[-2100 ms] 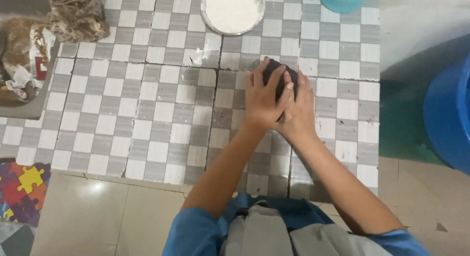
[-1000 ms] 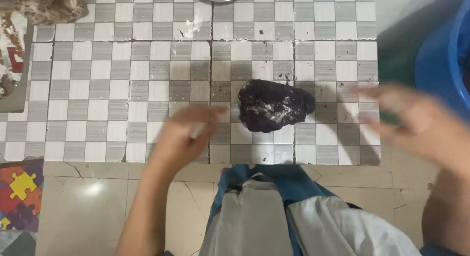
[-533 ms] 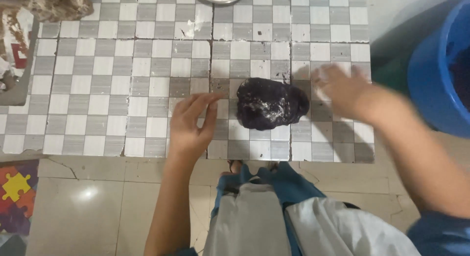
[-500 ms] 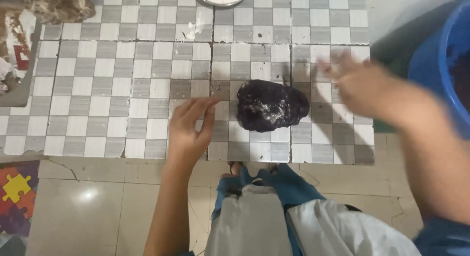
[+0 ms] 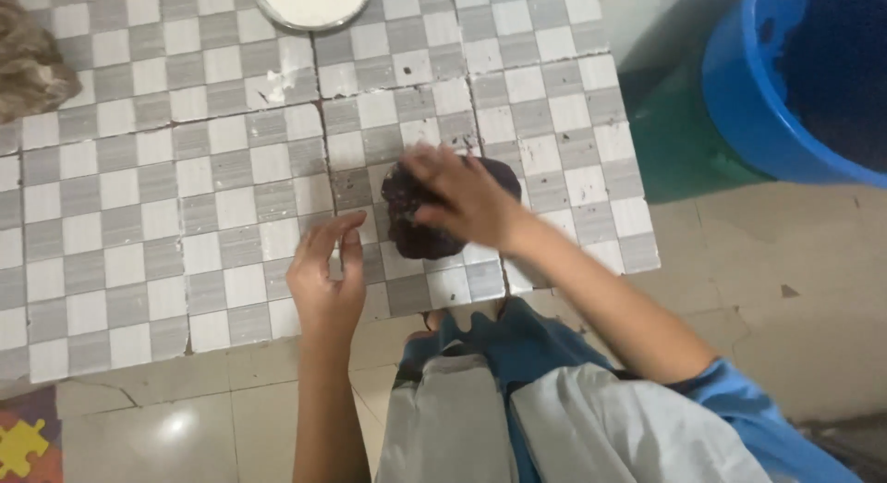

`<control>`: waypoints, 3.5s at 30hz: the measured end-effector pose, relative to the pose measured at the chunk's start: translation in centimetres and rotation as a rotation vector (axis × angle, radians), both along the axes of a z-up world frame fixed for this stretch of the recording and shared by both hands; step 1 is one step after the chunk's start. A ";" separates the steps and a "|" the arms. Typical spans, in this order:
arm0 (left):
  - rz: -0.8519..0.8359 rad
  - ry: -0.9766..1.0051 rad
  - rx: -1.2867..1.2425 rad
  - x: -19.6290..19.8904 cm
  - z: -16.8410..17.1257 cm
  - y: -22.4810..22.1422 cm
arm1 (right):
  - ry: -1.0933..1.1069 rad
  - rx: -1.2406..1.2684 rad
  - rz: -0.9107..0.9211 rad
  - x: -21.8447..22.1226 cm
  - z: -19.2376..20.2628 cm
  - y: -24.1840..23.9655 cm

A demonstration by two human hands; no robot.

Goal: Kneading a dark-colored dough on a tiled countertop while periodically adding flour from a small bowl.

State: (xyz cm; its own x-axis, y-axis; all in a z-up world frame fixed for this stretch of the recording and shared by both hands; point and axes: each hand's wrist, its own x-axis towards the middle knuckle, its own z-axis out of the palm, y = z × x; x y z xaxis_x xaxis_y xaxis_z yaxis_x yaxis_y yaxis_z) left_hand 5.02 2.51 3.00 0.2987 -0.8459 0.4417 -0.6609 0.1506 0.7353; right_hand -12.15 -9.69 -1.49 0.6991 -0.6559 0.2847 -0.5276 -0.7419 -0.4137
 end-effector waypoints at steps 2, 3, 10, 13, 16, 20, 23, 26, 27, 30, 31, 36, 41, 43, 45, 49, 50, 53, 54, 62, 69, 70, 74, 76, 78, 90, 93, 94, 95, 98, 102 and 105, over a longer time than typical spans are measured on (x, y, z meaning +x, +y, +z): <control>-0.012 0.010 -0.016 -0.1 -0.9 0.2 | -0.214 0.048 -0.024 -4.7 2.2 -2.2; -0.006 0.019 -0.038 -0.2 -1.4 0.1 | -0.429 0.086 -0.027 -7.2 3.6 -3.5; -0.188 -0.108 0.033 -1.4 -2.1 -0.5 | 0.337 0.357 -0.349 -13.6 -1.3 -3.6; -0.181 -0.077 0.003 -1.6 -3.4 -0.9 | 0.251 0.149 -0.297 -13.7 -1.6 0.1; -0.137 -0.064 0.165 -2.3 -3.9 -1.8 | 0.043 0.102 -0.182 -13.2 0.6 2.1; -0.124 -0.012 0.109 -2.7 -3.3 -3.3 | -0.097 0.145 -0.067 -9.7 3.5 4.1; -0.177 -0.031 0.116 -3.0 -1.9 -3.7 | 0.058 0.003 0.018 -6.9 0.2 4.2; -0.215 -0.218 0.089 -3.9 -3.3 -3.3 | 0.071 -0.166 0.006 -5.0 -3.2 4.0; -0.257 -0.342 0.045 -4.5 -4.3 -3.7 | 0.058 -0.219 -0.080 -4.9 -3.9 3.7; -0.173 -0.506 0.180 -4.7 -7.0 -4.5 | -0.024 -0.306 -0.094 -4.3 -3.9 3.7; -0.143 -0.504 0.193 -4.7 -6.8 -4.2 | -0.031 -0.300 -0.063 -4.2 -3.8 3.8; -0.282 -0.249 0.248 -4.3 -6.1 -4.2 | 0.218 -0.332 -0.144 -4.2 -1.0 2.9; -0.283 -0.288 0.272 -2.4 -5.2 -3.1 | 0.017 -0.289 -0.013 -3.8 -0.8 0.5; -0.283 -0.288 0.271 -2.3 -6.1 -3.5 | 0.001 -0.237 0.058 -3.6 -1.3 -0.4; -0.327 -0.222 0.308 -2.9 -8.1 -5.0 | 0.036 -0.258 0.075 -3.9 -2.2 -1.6; -0.391 -0.287 0.683 -1.9 -2.9 -7.6 | -0.121 -0.408 0.025 -3.1 -3.3 -3.6; -0.393 -0.186 0.626 -1.5 -2.9 -8.6 | -0.019 -0.210 0.023 -3.1 -2.9 -4.6; -0.462 0.046 0.633 -0.2 -1.7 -11.5 | 0.167 0.219 -0.056 -0.8 3.5 -5.3; -0.506 0.176 0.694 0.3 -1.0 -12.6 | 0.245 0.446 -0.107 0.5 6.5 -5.5; -0.162 -0.126 0.204 9.2 15.5 1.1 | -0.070 -0.254 0.393 12.2 17.2 -1.1; 0.323 -0.257 0.266 18.7 2.6 5.0 | 0.033 -0.061 0.391 26.4 3.0 3.0; 0.320 -0.250 0.266 19.7 -0.6 4.9 | 0.041 -0.061 0.389 26.7 1.2 2.8; 0.407 -0.212 0.241 22.2 -7.1 4.6 | 0.157 -0.110 0.348 28.1 -2.7 1.8; 0.412 -0.232 0.247 21.5 -7.7 6.2 | 0.174 -0.056 0.385 27.4 -3.2 3.0; 0.409 -0.259 0.196 21.9 -7.6 5.6 | 0.217 0.010 0.388 27.6 -2.5 2.5; 0.242 -0.447 0.374 20.6 -4.0 1.5 | -0.421 0.283 0.047 5.6 -0.4 0.9; 0.449 -0.589 0.501 19.6 -5.1 0.7 | -0.294 0.136 -0.207 -1.5 0.0 0.9; 0.438 -0.596 0.476 19.9 -4.6 0.1 | -0.306 0.116 -0.223 -2.8 0.2 0.8; 0.421 -0.542 0.532 19.6 -4.0 0.4 | -0.144 0.115 -0.390 -4.5 0.6 1.3; 0.407 -0.392 0.609 17.7 -1.8 1.1 | 0.162 0.274 -0.573 -8.2 -0.2 1.0; 0.401 -0.427 0.461 12.9 -1.2 1.3 | 0.106 0.364 -0.495 -9.7 0.2 2.3; 0.104 -0.433 0.454 5.0 -0.1 1.5 | -0.079 0.228 -0.425 -12.2 -0.7 4.3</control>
State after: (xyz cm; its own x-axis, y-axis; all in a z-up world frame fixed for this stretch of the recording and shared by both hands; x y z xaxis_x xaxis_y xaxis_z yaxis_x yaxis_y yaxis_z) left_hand 10.01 3.98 2.95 0.2643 -0.9535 0.1447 -0.9071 -0.1948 0.3731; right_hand -24.31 -5.36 -2.15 0.3378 -0.9304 0.1422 -0.7244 -0.3535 -0.5919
